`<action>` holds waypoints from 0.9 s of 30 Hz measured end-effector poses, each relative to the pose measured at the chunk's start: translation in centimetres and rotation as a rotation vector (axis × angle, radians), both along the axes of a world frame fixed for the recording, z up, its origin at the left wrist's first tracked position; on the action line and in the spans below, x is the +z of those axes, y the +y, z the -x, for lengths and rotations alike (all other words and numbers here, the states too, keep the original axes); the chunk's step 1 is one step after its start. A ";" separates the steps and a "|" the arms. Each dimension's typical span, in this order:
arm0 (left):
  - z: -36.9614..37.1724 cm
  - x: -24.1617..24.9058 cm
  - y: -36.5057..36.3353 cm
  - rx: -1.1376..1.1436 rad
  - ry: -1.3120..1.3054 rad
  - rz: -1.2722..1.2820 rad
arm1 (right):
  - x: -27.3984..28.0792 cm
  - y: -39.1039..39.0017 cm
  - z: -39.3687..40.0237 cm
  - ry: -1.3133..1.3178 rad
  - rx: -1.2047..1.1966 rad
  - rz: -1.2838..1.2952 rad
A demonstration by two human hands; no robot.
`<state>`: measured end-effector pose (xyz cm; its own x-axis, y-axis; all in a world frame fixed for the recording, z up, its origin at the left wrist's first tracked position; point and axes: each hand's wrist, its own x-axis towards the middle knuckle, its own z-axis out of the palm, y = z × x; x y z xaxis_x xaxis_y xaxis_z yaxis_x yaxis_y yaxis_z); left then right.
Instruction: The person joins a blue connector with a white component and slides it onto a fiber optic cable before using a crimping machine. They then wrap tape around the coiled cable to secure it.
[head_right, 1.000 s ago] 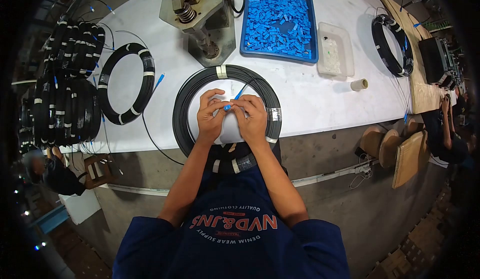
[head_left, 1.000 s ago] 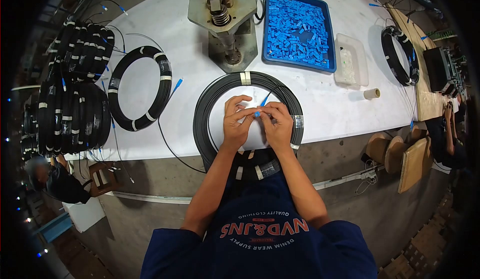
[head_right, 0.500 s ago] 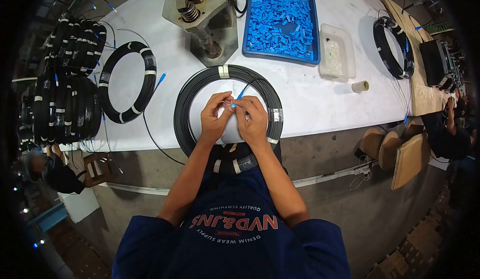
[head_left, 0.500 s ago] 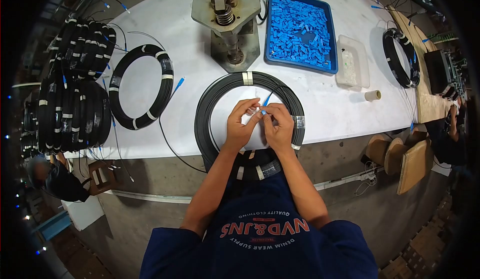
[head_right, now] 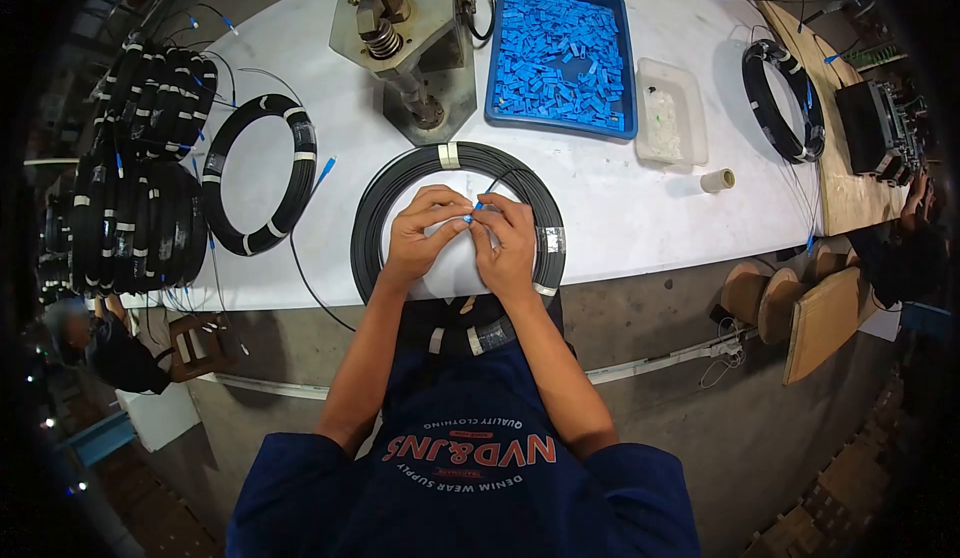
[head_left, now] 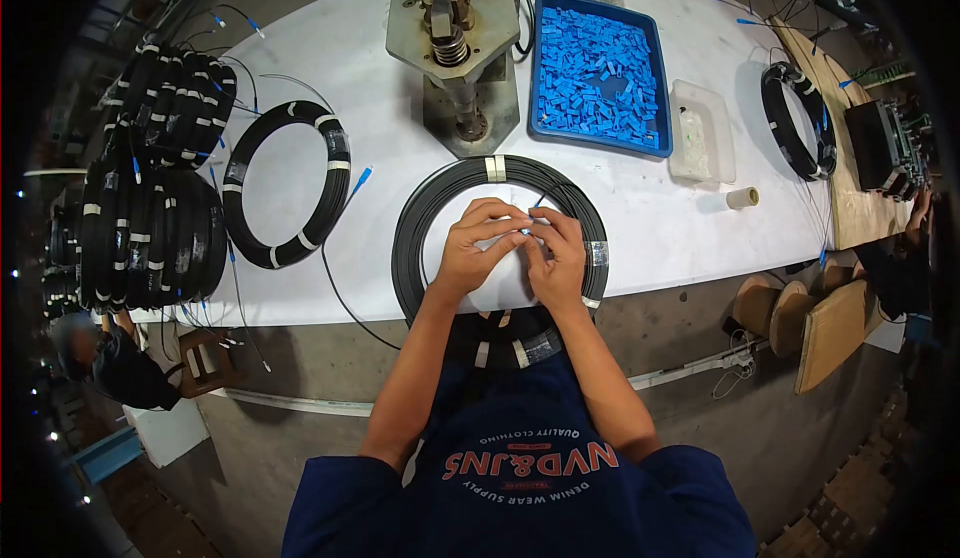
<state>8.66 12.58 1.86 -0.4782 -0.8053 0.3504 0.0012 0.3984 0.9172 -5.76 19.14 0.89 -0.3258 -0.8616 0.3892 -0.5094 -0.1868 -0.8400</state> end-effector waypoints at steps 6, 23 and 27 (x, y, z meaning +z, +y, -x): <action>-0.7 -1.1 -0.5 0.030 0.024 -0.171 | 0.6 -0.1 -0.1 0.058 0.041 -0.029; -1.2 -2.8 -0.6 0.125 0.152 -0.538 | -0.2 -2.0 0.1 -0.013 0.076 -0.029; -1.3 -2.8 -0.3 0.089 0.052 -0.435 | -0.1 -1.9 0.1 -0.010 0.072 -0.029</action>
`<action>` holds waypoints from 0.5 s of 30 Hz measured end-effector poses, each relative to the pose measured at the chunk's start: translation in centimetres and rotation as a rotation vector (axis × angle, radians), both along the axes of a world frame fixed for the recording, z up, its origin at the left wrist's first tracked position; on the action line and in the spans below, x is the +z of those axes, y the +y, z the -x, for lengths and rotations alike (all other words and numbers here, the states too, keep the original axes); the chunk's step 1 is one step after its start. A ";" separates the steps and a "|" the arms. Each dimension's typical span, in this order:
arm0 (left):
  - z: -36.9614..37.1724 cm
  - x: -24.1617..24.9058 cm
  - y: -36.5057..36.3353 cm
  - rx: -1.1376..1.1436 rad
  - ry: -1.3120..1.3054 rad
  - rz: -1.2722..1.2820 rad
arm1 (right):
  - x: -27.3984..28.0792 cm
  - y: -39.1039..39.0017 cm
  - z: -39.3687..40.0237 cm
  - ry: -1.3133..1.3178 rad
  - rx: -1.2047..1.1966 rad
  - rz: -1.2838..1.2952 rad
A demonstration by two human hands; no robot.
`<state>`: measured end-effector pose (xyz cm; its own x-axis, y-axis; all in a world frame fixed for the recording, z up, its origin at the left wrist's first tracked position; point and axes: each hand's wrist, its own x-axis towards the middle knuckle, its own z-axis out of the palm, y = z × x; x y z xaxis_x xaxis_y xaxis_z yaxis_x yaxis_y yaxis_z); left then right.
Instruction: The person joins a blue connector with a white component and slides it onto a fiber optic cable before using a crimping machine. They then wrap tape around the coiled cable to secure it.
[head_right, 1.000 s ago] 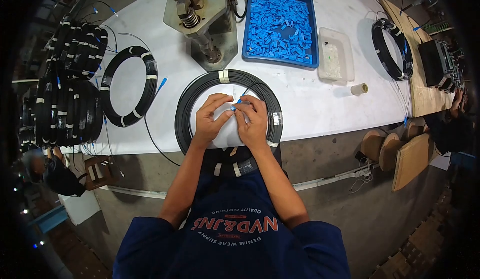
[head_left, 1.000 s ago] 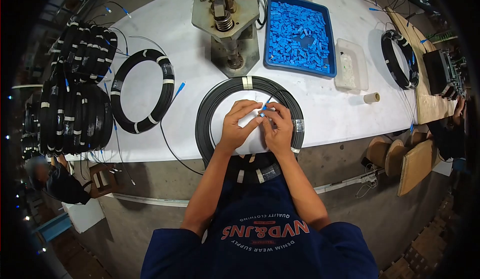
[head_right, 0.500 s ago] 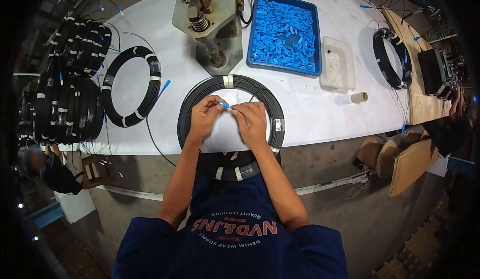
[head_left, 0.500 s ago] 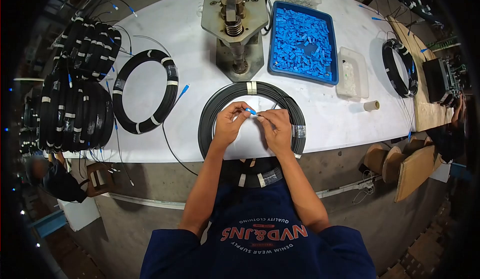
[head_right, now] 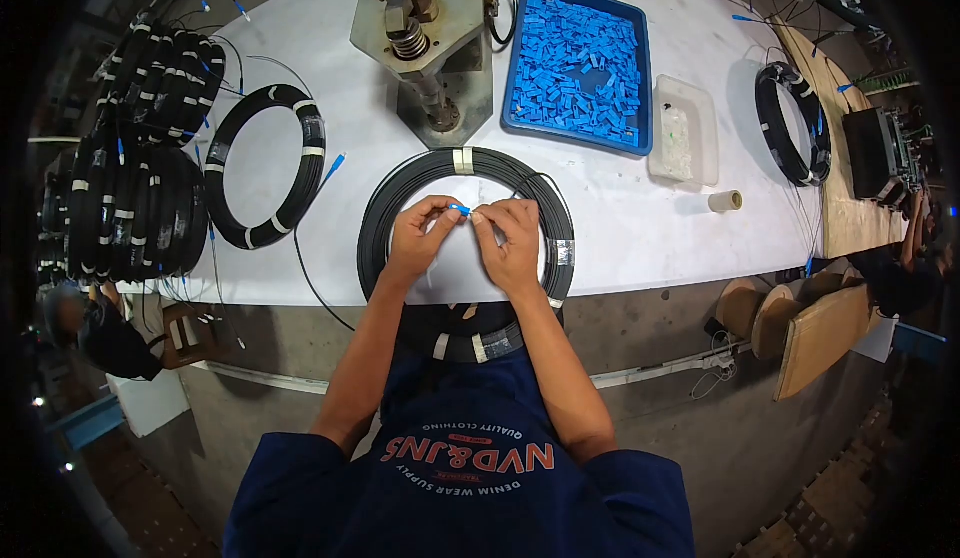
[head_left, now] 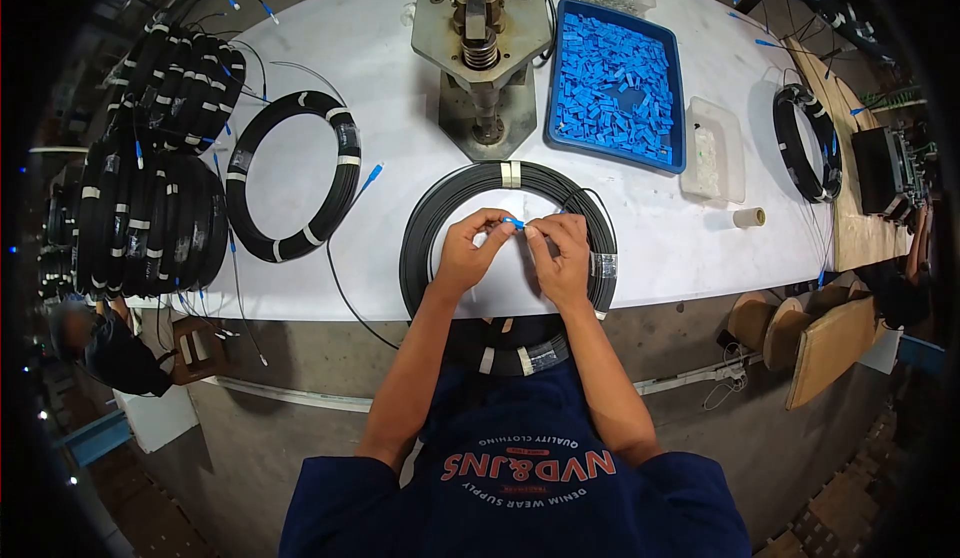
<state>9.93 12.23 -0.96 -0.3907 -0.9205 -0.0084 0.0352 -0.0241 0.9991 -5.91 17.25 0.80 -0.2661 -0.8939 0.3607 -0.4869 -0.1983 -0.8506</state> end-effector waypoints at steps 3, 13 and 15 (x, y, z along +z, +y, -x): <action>-0.1 0.2 0.0 -0.008 -0.036 0.026 | 0.1 0.1 -0.1 0.010 0.011 0.004; 0.4 -0.4 0.2 0.030 0.065 -0.031 | -0.2 0.1 -0.2 0.053 0.074 -0.003; 0.4 -0.3 0.2 0.015 0.089 -0.067 | -0.2 0.1 -0.2 0.057 0.066 -0.007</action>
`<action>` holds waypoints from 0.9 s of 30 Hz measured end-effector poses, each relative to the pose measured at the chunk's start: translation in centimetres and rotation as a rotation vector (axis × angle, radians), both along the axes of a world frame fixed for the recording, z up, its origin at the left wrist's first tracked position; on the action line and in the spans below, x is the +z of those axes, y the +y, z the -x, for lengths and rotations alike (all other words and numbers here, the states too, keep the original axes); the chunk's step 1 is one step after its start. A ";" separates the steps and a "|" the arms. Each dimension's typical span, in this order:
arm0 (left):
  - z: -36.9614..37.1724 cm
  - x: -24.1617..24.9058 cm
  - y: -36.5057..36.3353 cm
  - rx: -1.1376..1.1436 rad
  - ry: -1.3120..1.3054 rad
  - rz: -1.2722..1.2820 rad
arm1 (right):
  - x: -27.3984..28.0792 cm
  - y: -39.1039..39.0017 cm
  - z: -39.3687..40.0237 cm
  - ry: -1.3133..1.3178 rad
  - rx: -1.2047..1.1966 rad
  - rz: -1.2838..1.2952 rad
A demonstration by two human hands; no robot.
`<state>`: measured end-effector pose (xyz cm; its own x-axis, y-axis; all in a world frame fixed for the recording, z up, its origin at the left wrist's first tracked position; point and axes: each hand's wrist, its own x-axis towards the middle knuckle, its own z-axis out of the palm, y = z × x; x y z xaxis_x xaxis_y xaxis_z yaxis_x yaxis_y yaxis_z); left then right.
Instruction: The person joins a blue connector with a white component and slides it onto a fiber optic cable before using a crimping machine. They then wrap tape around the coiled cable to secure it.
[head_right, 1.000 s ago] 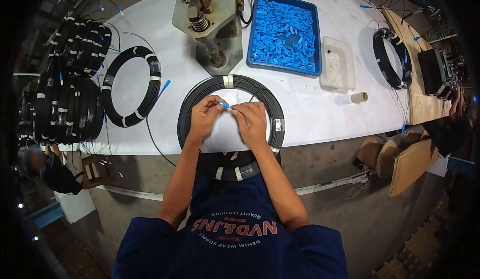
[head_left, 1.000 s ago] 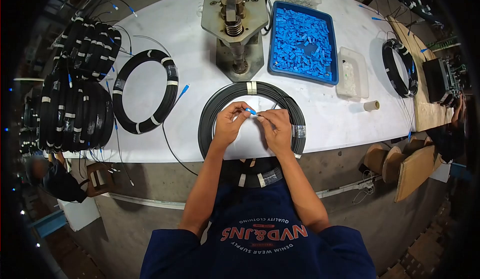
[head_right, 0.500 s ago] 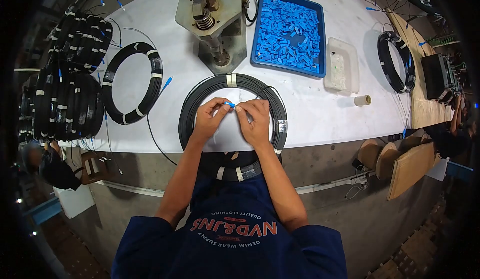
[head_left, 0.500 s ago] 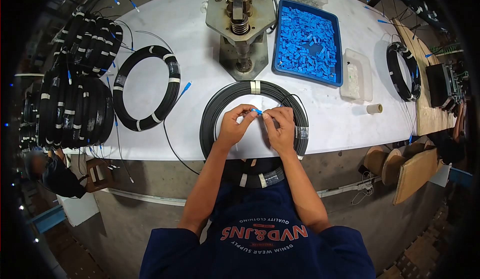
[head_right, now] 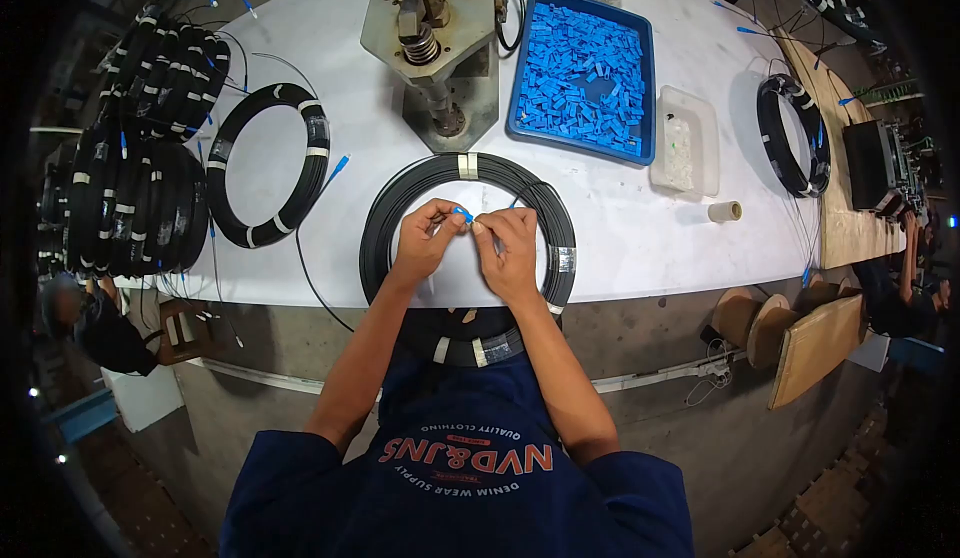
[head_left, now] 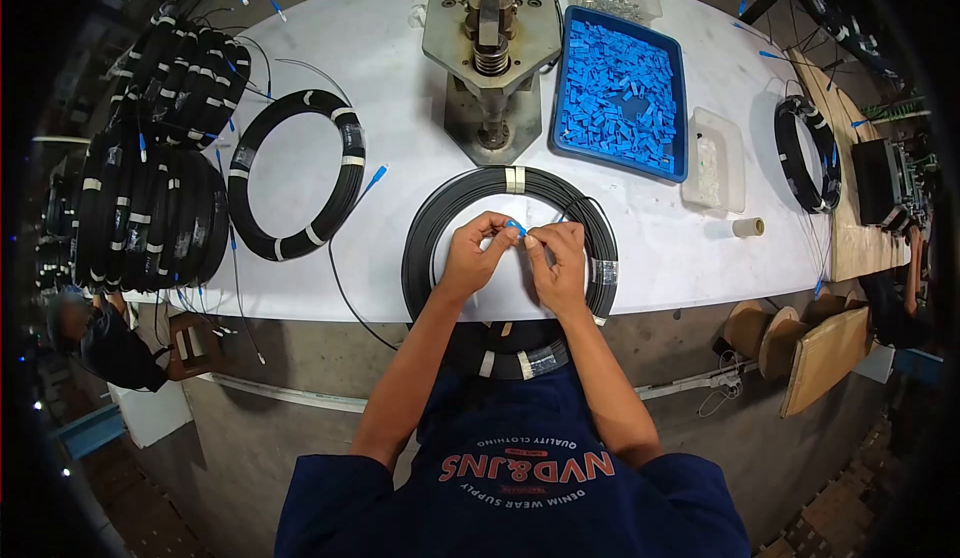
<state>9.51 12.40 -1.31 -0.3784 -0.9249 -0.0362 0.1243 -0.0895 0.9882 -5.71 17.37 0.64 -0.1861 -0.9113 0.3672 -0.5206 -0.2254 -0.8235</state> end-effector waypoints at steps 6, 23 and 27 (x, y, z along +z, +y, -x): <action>0.0 -0.1 -0.2 -0.063 0.030 -0.045 | -0.2 -0.1 0.1 -0.001 -0.009 -0.005; 0.6 0.5 -0.6 0.049 0.085 0.048 | -0.2 -0.1 -0.3 -0.116 -0.084 -0.053; 0.3 1.2 -0.5 -0.006 0.073 0.011 | 0.2 -0.1 -0.1 -0.226 -0.186 -0.076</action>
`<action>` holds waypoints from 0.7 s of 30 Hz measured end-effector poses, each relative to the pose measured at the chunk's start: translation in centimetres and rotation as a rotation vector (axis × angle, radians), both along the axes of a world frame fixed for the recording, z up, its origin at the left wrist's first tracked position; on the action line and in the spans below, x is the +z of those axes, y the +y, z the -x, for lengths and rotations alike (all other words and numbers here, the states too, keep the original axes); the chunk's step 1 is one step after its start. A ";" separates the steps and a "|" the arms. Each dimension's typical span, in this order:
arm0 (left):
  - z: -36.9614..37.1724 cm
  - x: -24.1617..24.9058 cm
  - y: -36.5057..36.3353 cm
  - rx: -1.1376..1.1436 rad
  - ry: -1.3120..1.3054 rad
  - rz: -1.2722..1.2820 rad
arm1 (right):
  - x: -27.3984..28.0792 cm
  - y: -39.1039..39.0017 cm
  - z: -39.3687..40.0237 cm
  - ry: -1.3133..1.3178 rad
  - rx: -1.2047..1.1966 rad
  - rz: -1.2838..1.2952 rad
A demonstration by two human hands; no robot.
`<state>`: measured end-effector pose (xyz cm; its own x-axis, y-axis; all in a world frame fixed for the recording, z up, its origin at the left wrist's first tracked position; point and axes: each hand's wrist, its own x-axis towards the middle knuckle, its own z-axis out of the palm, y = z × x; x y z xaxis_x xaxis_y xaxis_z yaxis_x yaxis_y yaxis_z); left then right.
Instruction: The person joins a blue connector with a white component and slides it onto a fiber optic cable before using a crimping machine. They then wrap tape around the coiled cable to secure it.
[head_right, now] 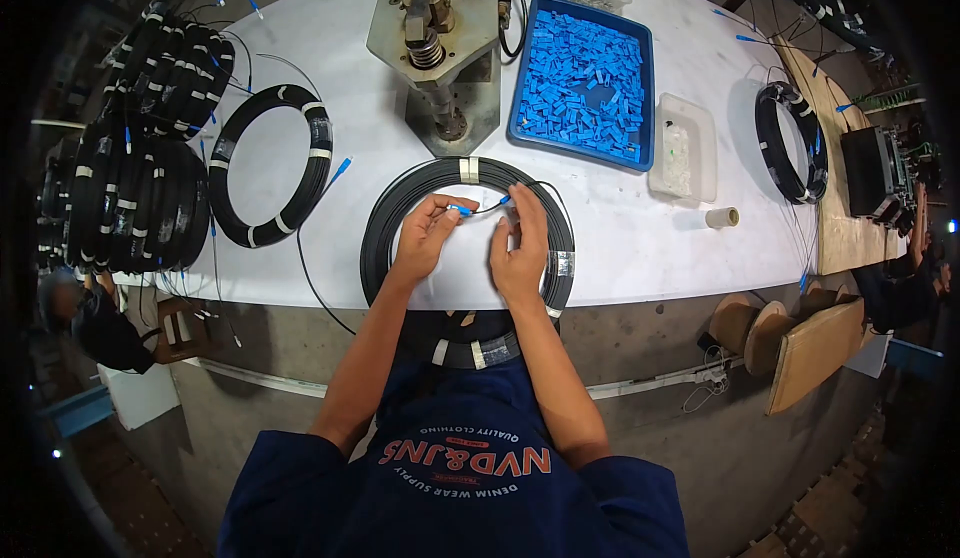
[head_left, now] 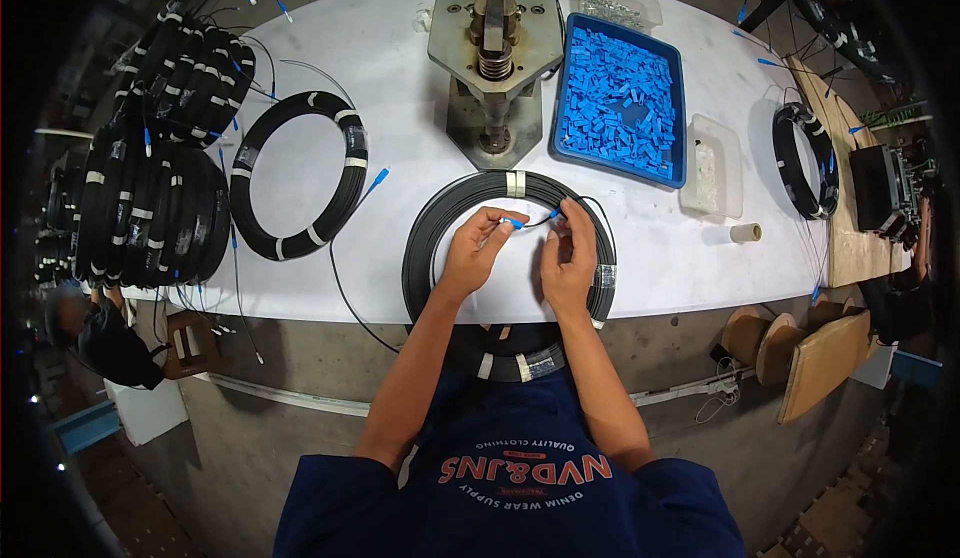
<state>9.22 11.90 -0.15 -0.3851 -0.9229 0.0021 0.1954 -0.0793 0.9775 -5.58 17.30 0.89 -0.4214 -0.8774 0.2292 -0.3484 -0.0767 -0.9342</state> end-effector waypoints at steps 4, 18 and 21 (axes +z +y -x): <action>0.1 -0.1 0.0 0.018 0.032 -0.022 | -0.6 -0.2 0.3 0.142 -0.011 -0.002; -0.2 -0.7 -0.4 0.080 -0.015 -0.113 | -0.3 -0.3 0.1 0.313 0.052 0.122; -0.2 -0.9 -0.4 0.098 -0.021 -0.128 | 0.0 -0.2 -0.3 0.200 0.054 0.062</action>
